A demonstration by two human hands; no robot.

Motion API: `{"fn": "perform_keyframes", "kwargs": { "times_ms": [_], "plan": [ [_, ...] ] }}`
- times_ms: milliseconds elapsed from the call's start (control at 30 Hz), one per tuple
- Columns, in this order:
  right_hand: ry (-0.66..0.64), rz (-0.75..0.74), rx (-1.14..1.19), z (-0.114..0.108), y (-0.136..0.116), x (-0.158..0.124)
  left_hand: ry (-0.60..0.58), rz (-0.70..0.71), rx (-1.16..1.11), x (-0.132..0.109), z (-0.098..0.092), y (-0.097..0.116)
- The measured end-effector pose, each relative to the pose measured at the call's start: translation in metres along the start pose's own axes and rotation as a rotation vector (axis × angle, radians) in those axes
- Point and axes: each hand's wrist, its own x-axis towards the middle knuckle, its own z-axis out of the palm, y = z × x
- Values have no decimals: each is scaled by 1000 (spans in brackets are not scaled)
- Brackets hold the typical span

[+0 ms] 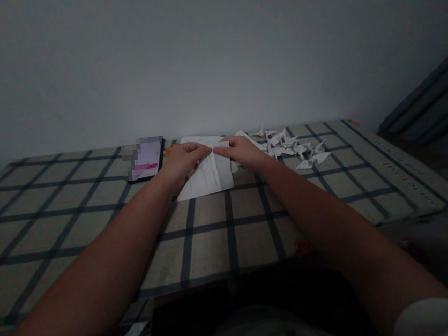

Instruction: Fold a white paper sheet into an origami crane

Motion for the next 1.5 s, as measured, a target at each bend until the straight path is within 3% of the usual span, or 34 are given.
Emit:
{"fn": "perform_keyframes", "kwargs": {
  "times_ms": [267, 533, 667, 900, 1133, 1300, 1500],
  "plan": [
    [82, -199, -352, 2, -5, 2, -22, -78, -94, 1, 4, -4],
    [10, -40, -58, -2, 10, 7, -12, -40, -75, 2, 2, -4],
    [33, -28, -25, -3, 9, 7, -74, -109, -110, 1, 1, -4],
    [4, 26, -36, -1, 3, 3, -45, -77, -94, -3, 1, 2],
    [58, -163, -188, -1, 3, 5, -76, -115, -212, 1, 5, -4],
    [19, -45, -10, -1, 6, 7, -66, -86, -213, 3, 3, -5],
    [35, -4, 8, -4, 6, 7, -70, -118, -152, 1, 2, -2]
  ]
}}
